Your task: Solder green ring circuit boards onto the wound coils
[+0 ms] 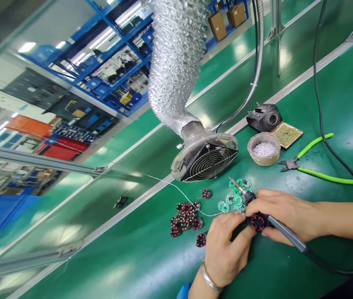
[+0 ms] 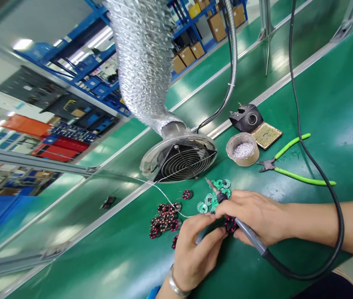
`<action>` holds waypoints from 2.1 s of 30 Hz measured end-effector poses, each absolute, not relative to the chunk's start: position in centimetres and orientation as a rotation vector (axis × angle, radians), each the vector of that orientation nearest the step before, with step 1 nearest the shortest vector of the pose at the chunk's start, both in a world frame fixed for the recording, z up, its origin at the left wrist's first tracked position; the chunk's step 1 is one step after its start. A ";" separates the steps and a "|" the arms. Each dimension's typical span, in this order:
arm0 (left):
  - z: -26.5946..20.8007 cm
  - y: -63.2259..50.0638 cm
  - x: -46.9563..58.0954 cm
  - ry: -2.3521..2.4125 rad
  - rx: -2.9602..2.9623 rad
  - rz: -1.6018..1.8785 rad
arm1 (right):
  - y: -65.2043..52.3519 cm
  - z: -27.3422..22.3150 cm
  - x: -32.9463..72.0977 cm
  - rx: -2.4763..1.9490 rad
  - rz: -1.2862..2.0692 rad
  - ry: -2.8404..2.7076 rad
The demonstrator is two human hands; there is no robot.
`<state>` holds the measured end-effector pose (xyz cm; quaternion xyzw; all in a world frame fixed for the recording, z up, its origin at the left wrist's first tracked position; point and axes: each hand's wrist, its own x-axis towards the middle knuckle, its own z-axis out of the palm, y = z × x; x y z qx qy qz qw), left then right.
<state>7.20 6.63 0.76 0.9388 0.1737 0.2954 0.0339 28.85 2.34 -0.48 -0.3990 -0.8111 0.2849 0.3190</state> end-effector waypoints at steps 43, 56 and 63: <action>-0.7 5.3 8.3 0.868 2.311 0.756 | 5.4 -1.3 30.6 -0.945 0.227 -2.143; -1.5 4.7 9.2 0.911 2.223 0.772 | 3.0 0.0 32.2 -1.038 0.412 -2.355; -1.3 5.0 8.9 0.852 2.228 0.767 | 3.1 -0.2 32.3 -1.038 0.440 -2.294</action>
